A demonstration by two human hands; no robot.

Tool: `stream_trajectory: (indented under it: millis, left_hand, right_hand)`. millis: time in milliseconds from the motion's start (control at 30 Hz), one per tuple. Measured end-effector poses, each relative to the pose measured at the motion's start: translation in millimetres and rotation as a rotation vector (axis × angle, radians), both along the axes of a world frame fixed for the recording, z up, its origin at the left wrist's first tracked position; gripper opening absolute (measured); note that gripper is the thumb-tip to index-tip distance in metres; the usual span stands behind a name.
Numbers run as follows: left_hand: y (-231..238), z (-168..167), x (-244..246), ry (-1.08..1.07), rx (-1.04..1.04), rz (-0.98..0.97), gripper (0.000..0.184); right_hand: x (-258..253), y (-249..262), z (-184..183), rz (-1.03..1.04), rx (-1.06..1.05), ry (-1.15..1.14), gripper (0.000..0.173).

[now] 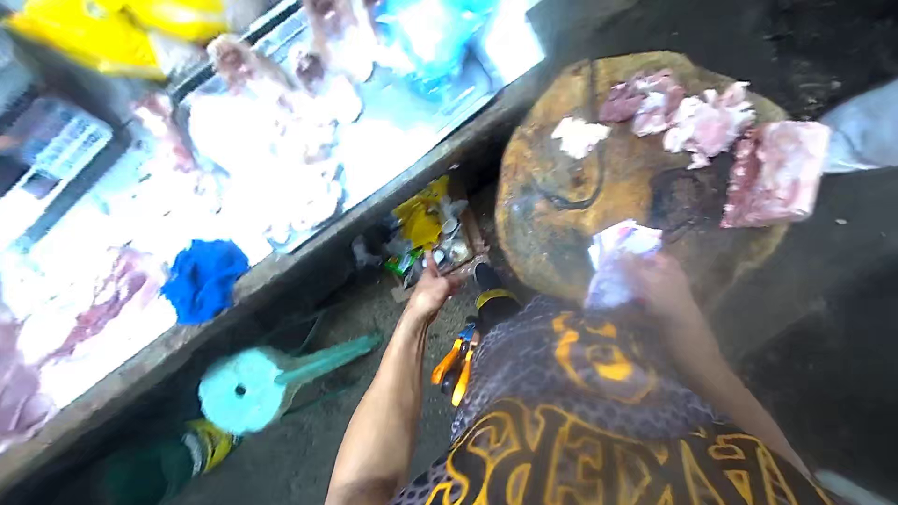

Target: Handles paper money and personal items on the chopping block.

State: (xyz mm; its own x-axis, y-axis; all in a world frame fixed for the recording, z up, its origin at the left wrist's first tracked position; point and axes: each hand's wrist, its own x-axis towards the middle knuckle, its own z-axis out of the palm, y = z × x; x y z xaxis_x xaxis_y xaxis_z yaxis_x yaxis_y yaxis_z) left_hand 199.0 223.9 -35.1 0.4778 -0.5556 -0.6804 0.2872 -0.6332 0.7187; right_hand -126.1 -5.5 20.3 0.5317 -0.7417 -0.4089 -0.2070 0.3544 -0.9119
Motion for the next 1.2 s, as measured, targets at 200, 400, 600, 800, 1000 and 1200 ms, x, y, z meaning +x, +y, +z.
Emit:
stream_trajectory:
  millis: [200,400,600,800,1000,1200]
  left_hand:
    - [-80.5,91.5,-50.8,-0.15,-0.207,-0.474,0.055]
    - [-143.7,95.0,-123.7,0.073,-0.482,-0.606,0.04]
    - [-155.7,73.8,-135.5,0.441,-0.543,-0.408,0.057]
    - [-159.6,57.9,-140.6,0.322,-0.32,-0.242,0.048]
    - [-169.5,64.5,-123.7,0.255,-0.414,-0.055,0.025]
    - [-167.2,64.9,-119.4,0.247,-0.473,-0.094,0.024]
  right_hand:
    - [-1.0,-0.6,6.8,-0.027,0.168,-0.267,0.018]
    - [14.1,-5.4,15.4,0.013,0.146,-0.307,0.02]
    - [13.7,0.8,2.0,0.017,0.215,-0.312,0.019]
    - [19.3,4.0,-0.7,0.014,0.279,-0.295,0.02]
    - [10.4,-3.1,6.5,-0.01,0.196,-0.069,0.026]
    - [-5.7,-11.4,8.1,-0.044,0.136,-0.068,0.019]
